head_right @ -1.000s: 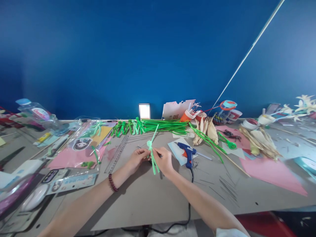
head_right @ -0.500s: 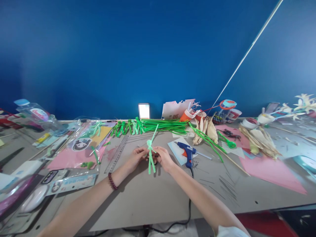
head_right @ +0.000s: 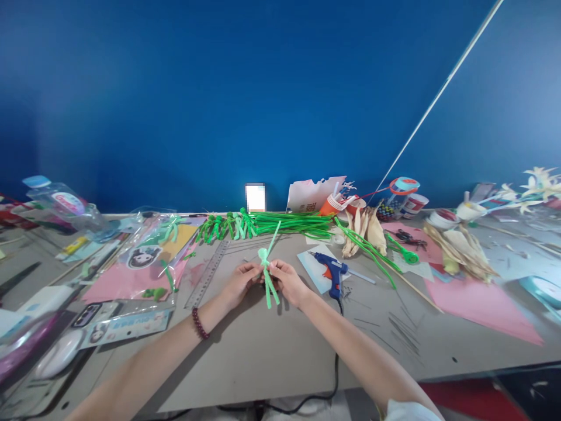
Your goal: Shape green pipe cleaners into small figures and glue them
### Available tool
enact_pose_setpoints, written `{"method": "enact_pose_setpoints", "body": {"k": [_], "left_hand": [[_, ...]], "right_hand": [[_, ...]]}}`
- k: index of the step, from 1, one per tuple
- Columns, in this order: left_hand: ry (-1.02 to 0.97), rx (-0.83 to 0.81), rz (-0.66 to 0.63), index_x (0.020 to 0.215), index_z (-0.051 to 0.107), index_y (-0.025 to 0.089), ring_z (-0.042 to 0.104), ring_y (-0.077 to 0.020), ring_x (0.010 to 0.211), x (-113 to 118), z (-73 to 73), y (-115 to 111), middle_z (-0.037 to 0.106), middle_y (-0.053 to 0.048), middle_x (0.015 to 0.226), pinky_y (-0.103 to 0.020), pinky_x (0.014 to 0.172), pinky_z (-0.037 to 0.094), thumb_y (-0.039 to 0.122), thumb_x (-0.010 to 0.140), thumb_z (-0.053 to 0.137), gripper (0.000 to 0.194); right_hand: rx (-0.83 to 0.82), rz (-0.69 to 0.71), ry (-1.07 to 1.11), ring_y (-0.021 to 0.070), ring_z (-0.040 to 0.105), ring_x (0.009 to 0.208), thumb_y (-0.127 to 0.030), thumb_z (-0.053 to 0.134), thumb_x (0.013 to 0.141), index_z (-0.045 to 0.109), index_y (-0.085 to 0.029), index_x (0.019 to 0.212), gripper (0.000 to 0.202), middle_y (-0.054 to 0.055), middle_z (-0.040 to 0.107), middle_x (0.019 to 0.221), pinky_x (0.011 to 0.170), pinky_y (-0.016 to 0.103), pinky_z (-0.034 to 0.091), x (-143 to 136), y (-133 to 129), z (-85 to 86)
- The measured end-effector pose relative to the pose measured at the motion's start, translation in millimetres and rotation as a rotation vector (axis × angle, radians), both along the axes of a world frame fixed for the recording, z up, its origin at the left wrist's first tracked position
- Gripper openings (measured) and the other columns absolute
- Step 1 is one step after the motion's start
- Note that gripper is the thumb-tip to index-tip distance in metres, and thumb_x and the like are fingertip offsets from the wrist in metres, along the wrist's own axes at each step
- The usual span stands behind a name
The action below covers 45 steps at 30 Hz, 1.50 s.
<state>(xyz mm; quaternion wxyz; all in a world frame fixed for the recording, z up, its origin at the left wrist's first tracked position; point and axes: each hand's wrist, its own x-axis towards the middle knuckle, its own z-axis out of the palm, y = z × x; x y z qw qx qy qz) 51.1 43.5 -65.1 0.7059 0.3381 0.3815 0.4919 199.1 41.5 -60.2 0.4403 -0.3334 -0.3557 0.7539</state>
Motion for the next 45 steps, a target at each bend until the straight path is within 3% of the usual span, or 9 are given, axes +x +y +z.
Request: {"method": "enact_pose_setpoints", "body": {"k": [6, 12, 17, 23, 30, 36, 45], "left_hand": [[0.004, 0.010, -0.014, 0.061, 0.065, 0.012, 0.053, -0.0098, 0.050, 1.0, 6.5, -2.5, 0.062, -0.001, 0.058, -0.024, 0.054, 0.041, 0.034, 0.059, 0.078, 0.026], [0.013, -0.017, 0.027, 0.059, 0.066, 0.012, 0.048, -0.0078, 0.046, 1.6, 9.3, -3.0, 0.061, 0.000, 0.055, -0.022, 0.050, 0.038, 0.033, 0.056, 0.079, 0.025], [-0.027, -0.005, 0.015, 0.062, 0.066, 0.012, 0.051, -0.0084, 0.048, 1.3, 8.3, -1.3, 0.061, -0.001, 0.056, -0.022, 0.051, 0.039, 0.033, 0.056, 0.080, 0.026], [-0.018, -0.005, -0.019, 0.067, 0.066, 0.011, 0.054, -0.0089, 0.050, 0.4, 6.6, 0.4, 0.062, -0.001, 0.056, -0.022, 0.053, 0.041, 0.034, 0.057, 0.080, 0.028], [0.004, -0.006, -0.008, 0.068, 0.066, 0.012, 0.056, -0.0088, 0.052, 1.0, 1.7, 1.9, 0.065, -0.001, 0.059, -0.022, 0.059, 0.044, 0.034, 0.056, 0.081, 0.030], [-0.034, 0.017, -0.006, 0.072, 0.067, 0.012, 0.056, -0.0091, 0.053, 0.4, -2.9, 3.4, 0.065, -0.001, 0.062, -0.023, 0.061, 0.045, 0.033, 0.058, 0.080, 0.028], [-0.121, 0.008, -0.058, 0.079, 0.067, 0.012, 0.054, -0.0100, 0.055, -0.3, 8.4, -0.7, 0.063, -0.002, 0.064, -0.022, 0.054, 0.042, 0.030, 0.065, 0.072, 0.024]], "right_hand": [[-0.036, 0.006, 0.002, 0.0134, 0.058, 0.056, -0.033, 0.063, 0.069, 0.053, -0.018, 0.071, 0.018, -0.002, 0.059, 0.063, 0.051, 0.024, 0.045, 1.4, 1.7, 5.5], [-0.068, 0.015, 0.011, 0.0107, 0.052, 0.051, -0.028, 0.059, 0.067, 0.054, -0.019, 0.071, 0.011, -0.003, 0.057, 0.061, 0.045, 0.021, 0.041, 3.8, 3.2, 5.6], [-0.017, 0.046, -0.024, 0.0091, 0.050, 0.049, -0.030, 0.065, 0.068, 0.053, -0.018, 0.071, 0.018, -0.001, 0.060, 0.061, 0.042, 0.018, 0.034, 4.5, 3.7, 2.9], [0.008, 0.083, -0.019, 0.0109, 0.059, 0.057, -0.038, 0.070, 0.070, 0.054, -0.018, 0.079, 0.027, 0.000, 0.064, 0.068, 0.048, 0.019, 0.042, 5.7, 2.7, 0.6], [0.022, 0.046, -0.043, 0.0100, 0.057, 0.056, -0.041, 0.073, 0.067, 0.058, -0.018, 0.080, 0.030, -0.001, 0.063, 0.066, 0.050, 0.019, 0.043, 2.1, 1.3, -8.2], [0.045, 0.005, -0.060, 0.0133, 0.060, 0.062, -0.038, 0.072, 0.068, 0.055, -0.018, 0.074, 0.027, 0.001, 0.063, 0.066, 0.058, 0.023, 0.047, 1.6, 2.1, -2.5], [0.017, 0.031, 0.048, 0.0169, 0.063, 0.064, -0.035, 0.068, 0.072, 0.054, -0.018, 0.077, 0.022, 0.002, 0.065, 0.068, 0.060, 0.028, 0.048, 2.2, 2.0, 2.2]]}}
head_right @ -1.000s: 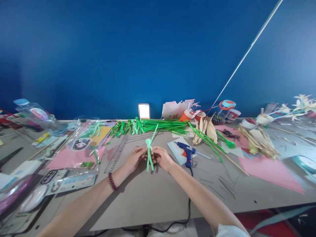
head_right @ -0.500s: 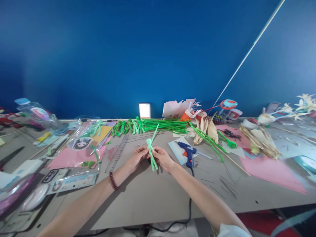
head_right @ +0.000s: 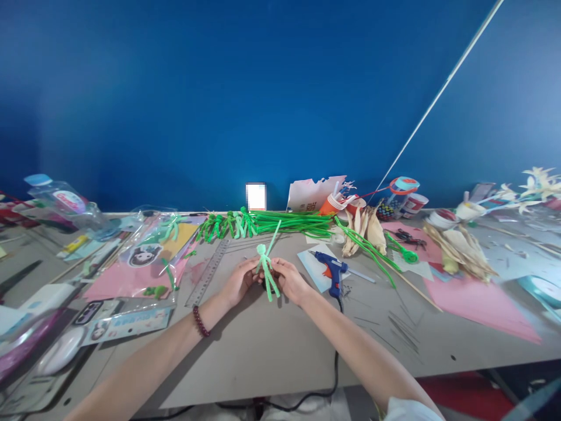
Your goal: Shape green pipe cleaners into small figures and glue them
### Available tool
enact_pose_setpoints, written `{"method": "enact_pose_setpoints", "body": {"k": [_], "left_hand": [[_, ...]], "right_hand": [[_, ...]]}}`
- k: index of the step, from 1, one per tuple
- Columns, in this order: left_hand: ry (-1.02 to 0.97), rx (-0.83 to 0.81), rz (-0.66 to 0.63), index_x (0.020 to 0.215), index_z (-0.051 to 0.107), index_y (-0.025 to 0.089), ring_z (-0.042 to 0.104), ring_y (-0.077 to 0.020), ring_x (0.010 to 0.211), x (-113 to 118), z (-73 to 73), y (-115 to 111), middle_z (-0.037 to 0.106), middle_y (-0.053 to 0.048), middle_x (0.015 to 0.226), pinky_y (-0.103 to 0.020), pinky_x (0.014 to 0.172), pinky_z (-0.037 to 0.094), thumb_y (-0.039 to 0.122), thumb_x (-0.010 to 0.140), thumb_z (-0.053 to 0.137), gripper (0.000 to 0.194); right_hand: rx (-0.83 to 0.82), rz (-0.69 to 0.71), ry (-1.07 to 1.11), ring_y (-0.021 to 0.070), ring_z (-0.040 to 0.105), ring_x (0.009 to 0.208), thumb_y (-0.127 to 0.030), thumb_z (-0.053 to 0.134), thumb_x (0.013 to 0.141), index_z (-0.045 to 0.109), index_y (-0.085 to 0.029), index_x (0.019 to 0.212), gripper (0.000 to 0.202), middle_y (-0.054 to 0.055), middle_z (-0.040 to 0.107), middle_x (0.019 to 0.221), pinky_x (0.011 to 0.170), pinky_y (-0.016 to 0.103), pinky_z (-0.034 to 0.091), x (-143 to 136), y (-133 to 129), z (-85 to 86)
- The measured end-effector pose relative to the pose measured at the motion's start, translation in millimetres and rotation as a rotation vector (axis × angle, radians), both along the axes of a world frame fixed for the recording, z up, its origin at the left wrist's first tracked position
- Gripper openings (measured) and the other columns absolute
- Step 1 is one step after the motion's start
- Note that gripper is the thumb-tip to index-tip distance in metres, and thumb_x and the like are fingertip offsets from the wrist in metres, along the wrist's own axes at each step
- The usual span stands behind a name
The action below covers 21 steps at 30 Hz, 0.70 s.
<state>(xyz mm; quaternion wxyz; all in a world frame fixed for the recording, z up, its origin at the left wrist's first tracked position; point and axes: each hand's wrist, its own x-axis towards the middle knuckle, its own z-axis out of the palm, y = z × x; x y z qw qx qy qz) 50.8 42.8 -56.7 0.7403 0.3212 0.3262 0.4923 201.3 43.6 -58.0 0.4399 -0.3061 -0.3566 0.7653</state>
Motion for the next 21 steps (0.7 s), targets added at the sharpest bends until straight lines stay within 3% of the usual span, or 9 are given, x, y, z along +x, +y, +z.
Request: {"method": "enact_pose_setpoints", "body": {"k": [8, 14, 21], "left_hand": [[-0.069, -0.031, -0.039, 0.075, 0.068, 0.012, 0.055, -0.0145, 0.059, -2.7, -6.8, 3.2, 0.064, -0.007, 0.066, -0.026, 0.056, 0.043, 0.039, 0.070, 0.062, 0.028], [0.070, 0.025, 0.085, 0.072, 0.066, 0.014, 0.057, -0.0124, 0.057, 1.3, -7.2, 0.5, 0.064, -0.003, 0.065, -0.023, 0.054, 0.043, 0.034, 0.065, 0.072, 0.023], [0.155, 0.058, 0.071, 0.073, 0.068, 0.013, 0.057, -0.0109, 0.053, 0.3, -12.7, 2.3, 0.065, -0.003, 0.065, -0.023, 0.054, 0.044, 0.035, 0.066, 0.074, 0.024]], "right_hand": [[-0.042, -0.052, 0.064, 0.0156, 0.061, 0.062, -0.032, 0.072, 0.070, 0.055, -0.018, 0.080, 0.024, 0.001, 0.064, 0.069, 0.058, 0.028, 0.049, 0.4, 1.9, -2.2], [-0.073, -0.082, 0.065, 0.0113, 0.056, 0.059, -0.027, 0.072, 0.070, 0.057, -0.018, 0.078, 0.020, -0.002, 0.060, 0.066, 0.055, 0.022, 0.045, 1.4, 3.0, -5.0], [-0.095, -0.074, 0.061, 0.0098, 0.054, 0.057, -0.031, 0.072, 0.069, 0.061, -0.016, 0.075, 0.019, -0.001, 0.060, 0.064, 0.052, 0.021, 0.044, 0.9, 3.7, -7.1]]}}
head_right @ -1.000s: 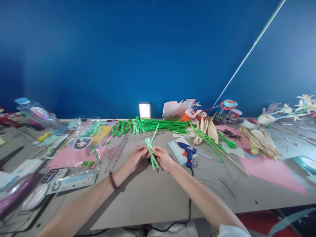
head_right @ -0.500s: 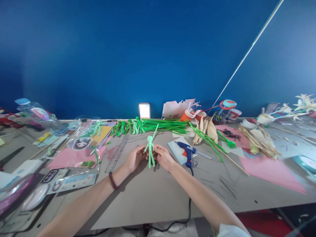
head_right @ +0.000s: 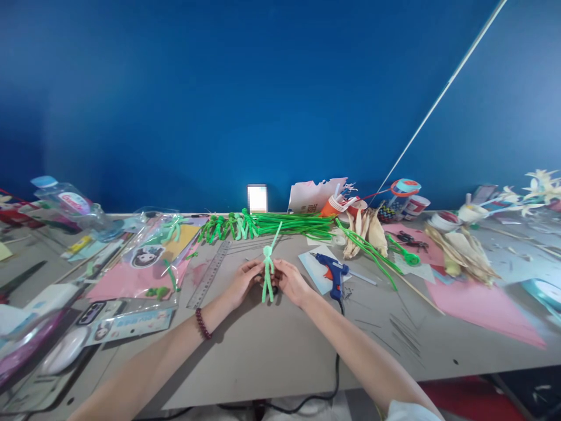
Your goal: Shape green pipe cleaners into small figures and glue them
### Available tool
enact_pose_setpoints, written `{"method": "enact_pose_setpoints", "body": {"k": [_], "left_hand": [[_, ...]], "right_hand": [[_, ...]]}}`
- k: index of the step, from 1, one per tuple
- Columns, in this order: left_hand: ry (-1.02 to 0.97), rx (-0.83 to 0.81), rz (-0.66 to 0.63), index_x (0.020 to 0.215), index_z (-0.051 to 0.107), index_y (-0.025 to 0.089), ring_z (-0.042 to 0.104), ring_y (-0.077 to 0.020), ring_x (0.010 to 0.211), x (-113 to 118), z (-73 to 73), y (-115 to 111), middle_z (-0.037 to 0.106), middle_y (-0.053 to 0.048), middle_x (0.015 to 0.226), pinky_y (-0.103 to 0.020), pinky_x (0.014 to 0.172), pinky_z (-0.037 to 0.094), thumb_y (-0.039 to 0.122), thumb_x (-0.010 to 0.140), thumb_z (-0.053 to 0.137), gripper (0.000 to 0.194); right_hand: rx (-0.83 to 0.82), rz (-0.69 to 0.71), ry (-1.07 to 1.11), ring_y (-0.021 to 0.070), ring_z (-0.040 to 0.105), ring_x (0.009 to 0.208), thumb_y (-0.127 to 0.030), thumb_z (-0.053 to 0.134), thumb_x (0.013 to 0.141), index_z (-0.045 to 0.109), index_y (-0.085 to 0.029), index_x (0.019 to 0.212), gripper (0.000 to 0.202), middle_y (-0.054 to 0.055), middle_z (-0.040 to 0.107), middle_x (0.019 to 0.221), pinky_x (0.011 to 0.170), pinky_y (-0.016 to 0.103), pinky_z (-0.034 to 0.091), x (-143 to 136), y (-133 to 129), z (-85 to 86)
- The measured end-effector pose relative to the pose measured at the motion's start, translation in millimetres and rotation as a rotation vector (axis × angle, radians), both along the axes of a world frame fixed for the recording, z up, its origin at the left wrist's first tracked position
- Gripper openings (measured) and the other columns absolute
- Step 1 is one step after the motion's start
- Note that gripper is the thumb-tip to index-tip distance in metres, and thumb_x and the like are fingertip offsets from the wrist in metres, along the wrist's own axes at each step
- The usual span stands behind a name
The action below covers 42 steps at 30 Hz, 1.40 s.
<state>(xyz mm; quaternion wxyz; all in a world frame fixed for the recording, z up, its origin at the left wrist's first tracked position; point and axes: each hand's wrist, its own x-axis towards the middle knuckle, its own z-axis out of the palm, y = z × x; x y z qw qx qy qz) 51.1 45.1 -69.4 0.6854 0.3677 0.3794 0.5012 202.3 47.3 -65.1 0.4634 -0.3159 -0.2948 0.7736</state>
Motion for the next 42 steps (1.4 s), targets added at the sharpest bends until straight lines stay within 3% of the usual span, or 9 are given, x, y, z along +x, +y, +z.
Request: {"method": "enact_pose_setpoints", "body": {"k": [10, 17, 24, 28, 33, 37, 42], "left_hand": [[0.087, 0.018, 0.117, 0.072, 0.066, 0.013, 0.054, -0.0109, 0.049, 3.9, 2.0, -0.9, 0.064, -0.003, 0.060, -0.023, 0.050, 0.043, 0.038, 0.061, 0.076, 0.029], [0.524, 0.293, 0.263, 0.080, 0.066, 0.015, 0.060, -0.0151, 0.066, -3.2, 5.9, -0.8, 0.067, -0.005, 0.075, -0.025, 0.060, 0.045, 0.036, 0.069, 0.067, 0.024], [0.712, 0.494, 0.214, 0.081, 0.067, 0.016, 0.059, -0.0160, 0.071, -9.9, 9.0, 0.5, 0.067, -0.007, 0.081, -0.026, 0.063, 0.044, 0.034, 0.077, 0.058, 0.020], [0.625, 0.397, 0.181, 0.083, 0.067, 0.015, 0.057, -0.0142, 0.065, -9.5, 5.1, 1.0, 0.067, -0.005, 0.078, -0.025, 0.058, 0.044, 0.039, 0.074, 0.062, 0.026], [0.298, 0.143, 0.028, 0.074, 0.064, 0.014, 0.042, -0.0066, 0.041, -6.8, 6.1, 1.5, 0.057, -0.001, 0.057, -0.020, 0.040, 0.033, 0.045, 0.067, 0.069, 0.032], [0.095, 0.032, -0.001, 0.066, 0.062, 0.014, 0.040, -0.0046, 0.038, -4.6, 14.5, -0.8, 0.052, 0.002, 0.052, -0.019, 0.037, 0.029, 0.040, 0.063, 0.075, 0.029], [0.034, -0.033, -0.058, 0.072, 0.065, 0.014, 0.042, -0.0046, 0.039, -5.2, 14.1, -1.0, 0.055, 0.002, 0.054, -0.019, 0.040, 0.031, 0.036, 0.060, 0.078, 0.028]], "right_hand": [[0.035, -0.045, -0.041, 0.0067, 0.050, 0.050, -0.032, 0.075, 0.067, 0.059, -0.016, 0.074, 0.024, -0.004, 0.056, 0.059, 0.044, 0.017, 0.039, -4.9, -3.2, 0.5], [0.025, -0.054, -0.045, 0.0080, 0.053, 0.052, -0.031, 0.076, 0.065, 0.056, -0.017, 0.073, 0.027, -0.003, 0.057, 0.059, 0.045, 0.018, 0.044, -6.9, -3.6, -2.2], [0.090, -0.049, -0.122, 0.0096, 0.055, 0.053, -0.035, 0.075, 0.066, 0.056, -0.017, 0.077, 0.028, -0.002, 0.057, 0.060, 0.047, 0.021, 0.048, -6.7, -3.9, -1.3], [0.186, -0.115, -0.202, 0.0099, 0.055, 0.053, -0.035, 0.075, 0.065, 0.054, -0.021, 0.091, 0.035, -0.005, 0.056, 0.062, 0.046, 0.021, 0.049, -6.4, -3.5, -1.7], [0.408, -0.200, -0.399, 0.0113, 0.057, 0.061, -0.039, 0.067, 0.072, 0.058, -0.019, 0.088, 0.027, 0.000, 0.059, 0.074, 0.050, 0.022, 0.050, -3.1, -2.6, -3.8], [0.615, -0.207, -0.607, 0.0133, 0.057, 0.069, -0.032, 0.057, 0.080, 0.063, -0.021, 0.095, 0.020, 0.003, 0.063, 0.085, 0.060, 0.026, 0.051, 2.4, -2.4, -4.8], [0.913, -0.213, -0.870, 0.0177, 0.057, 0.076, -0.023, 0.054, 0.081, 0.069, -0.027, 0.098, 0.023, 0.005, 0.066, 0.092, 0.072, 0.033, 0.048, 10.9, 0.4, -5.2]]}}
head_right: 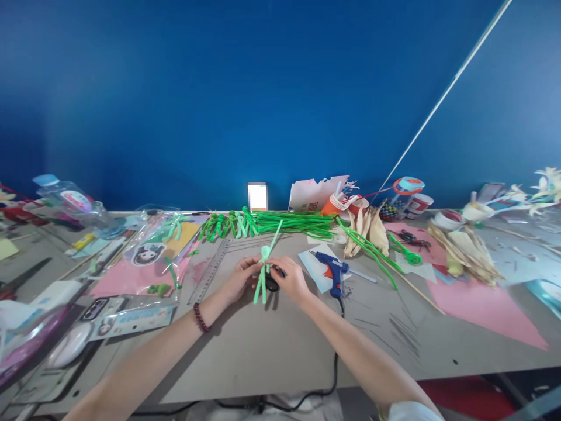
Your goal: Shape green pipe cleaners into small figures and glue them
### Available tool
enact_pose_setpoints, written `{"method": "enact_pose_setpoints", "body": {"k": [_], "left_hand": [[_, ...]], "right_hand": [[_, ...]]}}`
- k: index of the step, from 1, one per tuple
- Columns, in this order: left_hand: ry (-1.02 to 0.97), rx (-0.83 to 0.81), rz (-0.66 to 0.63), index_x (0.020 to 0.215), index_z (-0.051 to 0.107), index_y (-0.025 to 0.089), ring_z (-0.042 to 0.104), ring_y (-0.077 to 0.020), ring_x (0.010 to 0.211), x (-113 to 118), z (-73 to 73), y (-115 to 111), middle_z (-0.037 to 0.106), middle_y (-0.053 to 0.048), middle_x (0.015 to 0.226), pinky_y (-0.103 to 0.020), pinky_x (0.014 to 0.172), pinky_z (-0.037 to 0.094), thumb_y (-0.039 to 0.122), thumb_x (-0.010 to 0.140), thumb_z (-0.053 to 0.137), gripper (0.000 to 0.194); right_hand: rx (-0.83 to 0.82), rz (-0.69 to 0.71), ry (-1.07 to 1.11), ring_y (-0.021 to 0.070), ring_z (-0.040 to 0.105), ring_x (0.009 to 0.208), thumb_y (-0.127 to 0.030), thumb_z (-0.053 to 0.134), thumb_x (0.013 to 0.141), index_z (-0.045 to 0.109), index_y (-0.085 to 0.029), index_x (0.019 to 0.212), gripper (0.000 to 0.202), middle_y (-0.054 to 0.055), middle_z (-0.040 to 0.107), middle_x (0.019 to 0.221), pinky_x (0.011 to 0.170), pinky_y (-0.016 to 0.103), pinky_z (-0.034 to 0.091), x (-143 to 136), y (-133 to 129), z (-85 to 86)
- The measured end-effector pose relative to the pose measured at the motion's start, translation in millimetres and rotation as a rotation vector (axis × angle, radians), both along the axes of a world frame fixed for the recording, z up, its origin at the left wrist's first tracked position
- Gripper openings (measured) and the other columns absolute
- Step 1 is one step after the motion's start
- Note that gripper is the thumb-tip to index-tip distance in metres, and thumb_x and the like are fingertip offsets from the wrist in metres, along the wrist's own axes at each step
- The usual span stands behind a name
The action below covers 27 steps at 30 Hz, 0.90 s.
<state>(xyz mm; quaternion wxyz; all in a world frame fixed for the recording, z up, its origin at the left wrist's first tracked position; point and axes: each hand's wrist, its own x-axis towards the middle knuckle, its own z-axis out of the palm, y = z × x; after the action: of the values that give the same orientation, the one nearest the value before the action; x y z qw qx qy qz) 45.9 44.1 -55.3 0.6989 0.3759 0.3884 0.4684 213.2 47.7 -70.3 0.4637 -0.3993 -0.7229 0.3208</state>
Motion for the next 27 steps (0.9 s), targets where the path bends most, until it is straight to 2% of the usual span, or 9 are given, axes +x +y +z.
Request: {"method": "enact_pose_setpoints", "body": {"k": [4, 9, 15, 20, 23, 27], "left_hand": [[0.062, 0.050, -0.038, 0.078, 0.070, 0.012, 0.048, -0.0073, 0.048, -0.9, -4.3, 3.0, 0.061, -0.003, 0.063, -0.021, 0.047, 0.037, 0.035, 0.062, 0.077, 0.028], [0.015, 0.043, -0.014, 0.073, 0.070, 0.012, 0.047, -0.0074, 0.047, -1.7, -8.6, 6.9, 0.060, -0.002, 0.059, -0.022, 0.049, 0.037, 0.035, 0.061, 0.078, 0.027], [-0.068, -0.051, -0.006, 0.072, 0.069, 0.011, 0.051, -0.0081, 0.048, -3.0, -1.0, 6.5, 0.061, -0.002, 0.059, -0.022, 0.050, 0.038, 0.031, 0.058, 0.081, 0.027], [-0.088, -0.068, -0.043, 0.070, 0.068, 0.011, 0.051, -0.0089, 0.049, -3.5, 6.2, 4.8, 0.061, -0.002, 0.058, -0.023, 0.052, 0.040, 0.031, 0.059, 0.080, 0.025], [-0.082, -0.053, -0.027, 0.073, 0.069, 0.012, 0.052, -0.0088, 0.051, -3.3, 4.1, 5.0, 0.062, -0.002, 0.063, -0.022, 0.053, 0.040, 0.031, 0.058, 0.081, 0.027], [-0.066, -0.028, -0.021, 0.078, 0.070, 0.012, 0.052, -0.0096, 0.053, -2.3, -1.0, 5.3, 0.064, -0.004, 0.068, -0.023, 0.054, 0.040, 0.033, 0.058, 0.080, 0.030]], "right_hand": [[0.058, -0.025, -0.066, 0.0191, 0.057, 0.074, -0.023, 0.053, 0.083, 0.069, -0.030, 0.100, 0.024, 0.004, 0.069, 0.087, 0.071, 0.035, 0.047, 4.0, 4.3, -1.0], [0.104, 0.038, -0.109, 0.0218, 0.060, 0.088, -0.025, 0.052, 0.086, 0.068, -0.031, 0.105, 0.026, 0.005, 0.070, 0.100, 0.080, 0.038, 0.047, 4.9, 7.5, 0.0], [0.112, 0.086, -0.121, 0.0231, 0.059, 0.099, -0.030, 0.056, 0.085, 0.064, -0.032, 0.112, 0.028, 0.005, 0.066, 0.112, 0.087, 0.041, 0.046, 5.1, 7.7, -1.4], [0.130, 0.052, -0.138, 0.0224, 0.060, 0.094, -0.031, 0.056, 0.085, 0.065, -0.030, 0.110, 0.026, 0.006, 0.068, 0.104, 0.083, 0.039, 0.047, 4.3, 5.7, -1.8], [0.116, 0.000, -0.125, 0.0221, 0.060, 0.089, -0.031, 0.057, 0.084, 0.066, -0.028, 0.106, 0.024, 0.008, 0.068, 0.097, 0.079, 0.038, 0.049, 3.5, 5.1, -3.9], [0.114, -0.015, -0.089, 0.0228, 0.060, 0.094, -0.032, 0.059, 0.083, 0.068, -0.028, 0.099, 0.019, 0.007, 0.068, 0.099, 0.083, 0.039, 0.048, 3.1, 4.7, -5.8]]}}
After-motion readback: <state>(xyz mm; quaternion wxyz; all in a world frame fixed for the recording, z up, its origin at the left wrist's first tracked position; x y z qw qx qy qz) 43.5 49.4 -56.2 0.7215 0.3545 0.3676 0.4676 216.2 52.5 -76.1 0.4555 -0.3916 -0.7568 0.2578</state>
